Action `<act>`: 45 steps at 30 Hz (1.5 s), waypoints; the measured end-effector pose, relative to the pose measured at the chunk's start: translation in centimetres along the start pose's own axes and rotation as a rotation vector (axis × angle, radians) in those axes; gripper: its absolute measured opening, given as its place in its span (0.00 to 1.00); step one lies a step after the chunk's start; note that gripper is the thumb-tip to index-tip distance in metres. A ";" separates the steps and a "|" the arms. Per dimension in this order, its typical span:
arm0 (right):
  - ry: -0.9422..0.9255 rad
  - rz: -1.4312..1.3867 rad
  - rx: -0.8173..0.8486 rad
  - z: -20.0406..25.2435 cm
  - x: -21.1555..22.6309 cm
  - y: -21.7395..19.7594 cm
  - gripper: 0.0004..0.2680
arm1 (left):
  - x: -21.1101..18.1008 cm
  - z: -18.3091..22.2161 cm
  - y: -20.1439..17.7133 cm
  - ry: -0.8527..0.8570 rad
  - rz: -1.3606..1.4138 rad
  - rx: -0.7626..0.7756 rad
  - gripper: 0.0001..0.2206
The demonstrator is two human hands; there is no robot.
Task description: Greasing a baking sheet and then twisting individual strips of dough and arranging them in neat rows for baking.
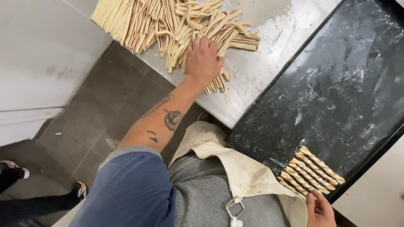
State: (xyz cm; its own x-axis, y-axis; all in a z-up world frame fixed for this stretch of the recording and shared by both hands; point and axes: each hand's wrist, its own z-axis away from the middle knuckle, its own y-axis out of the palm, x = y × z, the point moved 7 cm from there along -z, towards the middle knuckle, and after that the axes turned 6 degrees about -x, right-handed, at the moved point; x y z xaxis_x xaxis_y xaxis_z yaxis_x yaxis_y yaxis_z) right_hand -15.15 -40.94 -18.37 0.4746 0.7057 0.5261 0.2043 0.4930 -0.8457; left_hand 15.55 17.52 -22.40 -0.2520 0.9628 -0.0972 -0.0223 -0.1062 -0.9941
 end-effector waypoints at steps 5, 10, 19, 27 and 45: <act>0.021 -0.106 -0.074 4.0 4.8 1.0 0.05 | -0.6 -0.7 0.7 0.017 0.278 -0.211 0.15; 0.057 -0.091 -0.050 4.9 7.2 1.4 0.07 | -1.0 -3.0 -4.4 0.314 0.597 -0.338 0.06; -0.365 -0.318 0.369 -0.7 21.9 6.3 0.14 | -5.5 2.7 -23.2 0.703 1.015 -0.124 0.08; -0.572 -1.011 0.910 -1.9 34.1 10.2 0.24 | -8.5 10.4 -25.8 0.719 1.452 0.158 0.08; -1.696 -0.067 0.451 0.1 37.1 -7.1 0.11 | -12.8 24.7 -8.5 0.183 1.960 1.307 0.22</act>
State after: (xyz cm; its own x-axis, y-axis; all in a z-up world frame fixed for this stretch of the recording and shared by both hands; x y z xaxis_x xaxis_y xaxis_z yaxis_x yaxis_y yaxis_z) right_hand 0.92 -18.21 7.11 -0.9209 0.2384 0.3084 -0.1871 0.4237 -0.8863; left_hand -4.91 -0.07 -11.56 -0.6744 -0.4323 -0.5987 -0.3385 -0.5396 0.7709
